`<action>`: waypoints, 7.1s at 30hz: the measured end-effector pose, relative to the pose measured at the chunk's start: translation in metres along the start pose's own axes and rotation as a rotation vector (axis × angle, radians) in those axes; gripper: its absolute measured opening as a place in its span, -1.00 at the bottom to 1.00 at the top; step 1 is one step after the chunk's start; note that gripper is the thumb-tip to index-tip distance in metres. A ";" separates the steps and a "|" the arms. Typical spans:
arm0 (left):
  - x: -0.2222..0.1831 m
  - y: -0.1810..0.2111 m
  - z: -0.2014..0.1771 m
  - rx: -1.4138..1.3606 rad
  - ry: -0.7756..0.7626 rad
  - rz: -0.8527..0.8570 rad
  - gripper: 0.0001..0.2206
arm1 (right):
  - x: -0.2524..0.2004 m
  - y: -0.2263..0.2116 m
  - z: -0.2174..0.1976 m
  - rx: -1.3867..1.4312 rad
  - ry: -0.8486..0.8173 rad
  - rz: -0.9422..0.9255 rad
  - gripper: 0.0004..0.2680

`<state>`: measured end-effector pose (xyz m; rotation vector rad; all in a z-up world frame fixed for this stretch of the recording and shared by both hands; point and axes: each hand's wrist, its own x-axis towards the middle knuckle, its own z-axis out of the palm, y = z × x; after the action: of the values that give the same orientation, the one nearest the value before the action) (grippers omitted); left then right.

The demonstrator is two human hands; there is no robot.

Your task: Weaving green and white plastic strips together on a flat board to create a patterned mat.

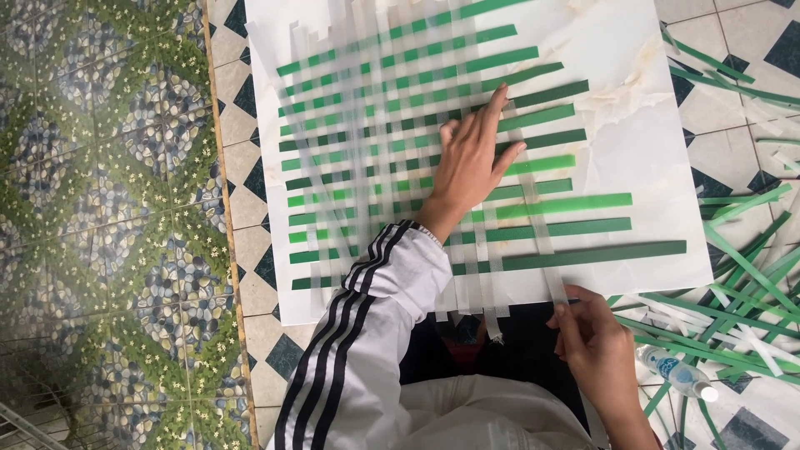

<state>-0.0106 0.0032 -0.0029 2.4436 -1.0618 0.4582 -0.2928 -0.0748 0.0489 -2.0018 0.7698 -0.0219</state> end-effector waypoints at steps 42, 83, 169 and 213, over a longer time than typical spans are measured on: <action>0.007 0.006 -0.011 0.000 -0.154 -0.043 -0.35 | 0.001 -0.029 0.009 0.387 -0.098 0.102 -0.72; 0.072 -0.030 -0.021 -0.284 -0.309 -0.049 0.04 | 0.007 -0.003 -0.005 0.293 -0.076 0.213 -0.78; 0.140 -0.019 0.001 -0.005 -0.778 -0.138 0.11 | 0.026 -0.015 -0.002 0.324 -0.061 0.294 -0.88; 0.102 -0.022 -0.013 -0.321 -0.532 -0.212 0.12 | 0.028 -0.005 -0.004 0.244 -0.035 0.292 -0.88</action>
<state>0.0707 -0.0385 0.0494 2.3923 -0.9582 -0.4252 -0.2695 -0.0907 0.0468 -1.6422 0.9814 0.0856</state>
